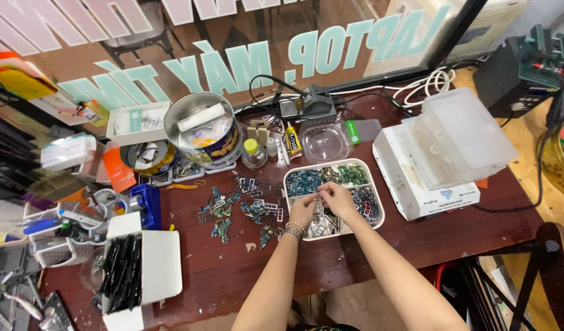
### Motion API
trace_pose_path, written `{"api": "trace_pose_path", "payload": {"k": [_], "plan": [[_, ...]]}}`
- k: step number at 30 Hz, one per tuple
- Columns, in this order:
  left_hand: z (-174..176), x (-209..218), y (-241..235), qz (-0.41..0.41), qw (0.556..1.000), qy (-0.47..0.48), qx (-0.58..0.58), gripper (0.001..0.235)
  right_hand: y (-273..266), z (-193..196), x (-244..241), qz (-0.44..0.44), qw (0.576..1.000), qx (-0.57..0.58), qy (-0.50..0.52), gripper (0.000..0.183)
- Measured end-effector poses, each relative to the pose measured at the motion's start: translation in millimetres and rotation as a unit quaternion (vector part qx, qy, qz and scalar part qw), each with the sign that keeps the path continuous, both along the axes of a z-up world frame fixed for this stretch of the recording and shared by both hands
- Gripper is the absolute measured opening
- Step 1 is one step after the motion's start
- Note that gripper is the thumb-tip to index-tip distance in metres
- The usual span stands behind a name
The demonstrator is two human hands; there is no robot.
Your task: The person sorts small electronic components, primarily green circuit board fragments, by hand from a pile on a cluttered workbench into a white compartmentalized tray. The person repeatedly picks up pieces and places them into specific sections of the tray.
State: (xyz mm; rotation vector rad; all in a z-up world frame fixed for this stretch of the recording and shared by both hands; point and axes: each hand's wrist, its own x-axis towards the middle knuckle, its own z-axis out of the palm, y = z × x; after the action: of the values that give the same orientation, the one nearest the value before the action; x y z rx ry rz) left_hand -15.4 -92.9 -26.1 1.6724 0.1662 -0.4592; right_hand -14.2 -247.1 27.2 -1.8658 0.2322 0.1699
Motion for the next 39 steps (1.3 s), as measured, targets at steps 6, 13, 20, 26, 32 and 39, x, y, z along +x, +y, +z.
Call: {"api": "trace_pose_path", "payload": {"k": [6, 13, 20, 26, 32, 39], "plan": [[2.6, -3.9, 64.3, 0.093, 0.995, 0.002, 0.042, 0.029, 55.0, -3.6, 10.0, 0.064, 0.998, 0.007, 0.020, 0.020], [1.2, -11.1, 150.1, 0.263, 0.938, -0.052, 0.219, 0.019, 114.7, -33.2, 19.6, 0.131, 0.991, -0.021, 0.019, 0.022], [-4.2, -17.9, 190.1, 0.300, 0.926, 0.009, 0.229, 0.016, 163.6, -45.8, 19.4, 0.234, 0.961, -0.148, -0.026, 0.022], [-13.8, -18.4, 194.8, 0.214, 0.942, 0.025, 0.259, 0.017, 184.3, -2.0, 5.2, 0.254, 0.930, -0.259, -0.051, 0.029], [-15.7, -15.4, 190.6, 0.195, 0.946, 0.060, 0.251, 0.020, 193.3, 40.4, 1.1, 0.305, 0.897, -0.319, -0.029, 0.041], [-11.5, -13.8, 197.9, 0.227, 0.936, 0.076, 0.258, 0.019, 200.4, 42.3, 6.5, 0.291, 0.897, -0.331, -0.046, 0.040]]}}
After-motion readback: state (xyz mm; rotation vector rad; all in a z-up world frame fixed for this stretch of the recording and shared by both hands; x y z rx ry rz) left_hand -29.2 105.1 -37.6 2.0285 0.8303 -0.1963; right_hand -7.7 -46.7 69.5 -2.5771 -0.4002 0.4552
